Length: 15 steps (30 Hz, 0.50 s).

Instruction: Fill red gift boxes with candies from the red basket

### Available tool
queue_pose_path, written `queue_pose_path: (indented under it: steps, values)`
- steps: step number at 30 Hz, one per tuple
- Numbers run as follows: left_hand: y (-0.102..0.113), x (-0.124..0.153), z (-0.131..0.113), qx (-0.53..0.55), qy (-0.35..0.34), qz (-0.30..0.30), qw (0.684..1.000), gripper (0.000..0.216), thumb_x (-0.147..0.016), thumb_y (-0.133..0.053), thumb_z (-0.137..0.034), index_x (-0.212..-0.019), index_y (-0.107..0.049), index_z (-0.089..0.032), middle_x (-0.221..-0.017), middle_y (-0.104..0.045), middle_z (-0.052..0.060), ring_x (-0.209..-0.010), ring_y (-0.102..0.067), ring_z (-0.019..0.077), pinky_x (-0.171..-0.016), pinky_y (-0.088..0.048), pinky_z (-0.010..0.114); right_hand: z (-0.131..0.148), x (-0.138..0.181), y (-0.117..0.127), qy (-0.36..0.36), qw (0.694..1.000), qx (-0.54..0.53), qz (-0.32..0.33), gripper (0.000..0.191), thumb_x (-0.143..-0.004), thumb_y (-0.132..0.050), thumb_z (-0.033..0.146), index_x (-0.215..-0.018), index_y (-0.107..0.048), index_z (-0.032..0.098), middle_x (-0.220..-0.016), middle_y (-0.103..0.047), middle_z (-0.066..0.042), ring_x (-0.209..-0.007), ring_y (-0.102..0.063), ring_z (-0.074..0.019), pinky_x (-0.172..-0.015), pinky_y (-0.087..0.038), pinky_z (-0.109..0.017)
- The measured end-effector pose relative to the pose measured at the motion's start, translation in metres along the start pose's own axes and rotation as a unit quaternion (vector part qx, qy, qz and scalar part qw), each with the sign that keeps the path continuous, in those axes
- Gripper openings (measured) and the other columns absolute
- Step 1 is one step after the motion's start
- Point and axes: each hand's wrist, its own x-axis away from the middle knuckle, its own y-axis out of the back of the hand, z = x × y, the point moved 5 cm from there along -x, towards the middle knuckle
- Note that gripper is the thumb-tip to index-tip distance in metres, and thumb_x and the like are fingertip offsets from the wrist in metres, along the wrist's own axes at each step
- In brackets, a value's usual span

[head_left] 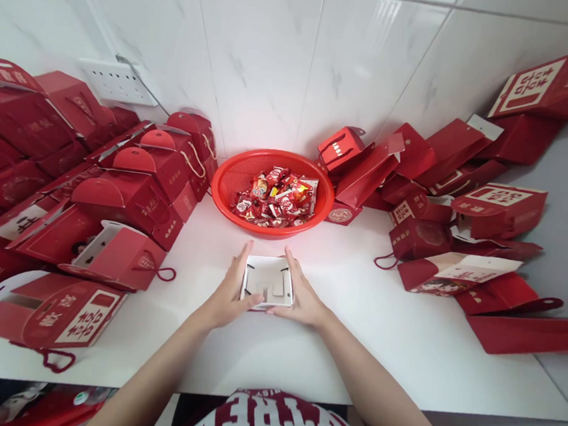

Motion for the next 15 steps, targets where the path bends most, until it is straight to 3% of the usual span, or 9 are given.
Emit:
queue_pose_path:
  steps: [2,5,9,15]
  values:
    - [-0.009,-0.003,0.013,0.143,-0.023,-0.001,0.989,0.12,-0.08,-0.065,-0.068,-0.155,0.021,-0.031,-0.167,0.008,0.014,-0.154,-0.003,0.0364,-0.121,-0.019,0.056,-0.001,0.0,-0.001,0.012,1.0,-0.014,0.004,0.14,-0.07,-0.075,0.072,-0.155,0.024,0.023,-0.151,-0.029,-0.019,-0.14,-0.034,-0.0344,-0.114,-0.035,-0.052]
    - [-0.018,-0.007,0.021,0.243,-0.049,-0.005,0.969,0.137,-0.065,-0.081,-0.064,-0.155,0.019,-0.037,-0.166,0.005,0.013,-0.152,-0.012,0.0381,-0.12,-0.026,0.054,-0.002,0.0,-0.004,0.027,0.999,-0.041,0.006,0.136,-0.072,-0.061,0.084,-0.153,0.029,0.023,-0.163,-0.009,-0.019,-0.151,-0.014,-0.035,-0.119,-0.023,-0.055]
    - [-0.022,-0.011,0.022,0.277,-0.061,-0.025,0.959,0.139,-0.062,-0.087,-0.057,-0.155,0.015,-0.04,-0.165,0.003,0.012,-0.15,-0.019,0.0389,-0.12,-0.024,0.058,-0.005,0.0,-0.009,0.014,0.997,-0.081,-0.01,0.123,-0.076,-0.041,0.09,-0.153,0.029,0.024,-0.166,0.007,-0.014,-0.153,0.001,-0.0333,-0.121,-0.014,-0.056]
    - [-0.025,-0.013,0.021,0.267,-0.064,-0.016,0.962,0.139,-0.063,-0.089,-0.048,-0.154,0.017,-0.044,-0.165,0.006,0.01,-0.151,-0.013,0.0381,-0.12,-0.021,0.058,-0.007,-0.001,-0.012,-0.001,0.995,-0.094,-0.018,0.126,-0.075,-0.047,0.089,-0.153,0.029,0.024,-0.166,0.012,-0.012,-0.153,0.006,-0.0322,-0.122,-0.011,-0.055]
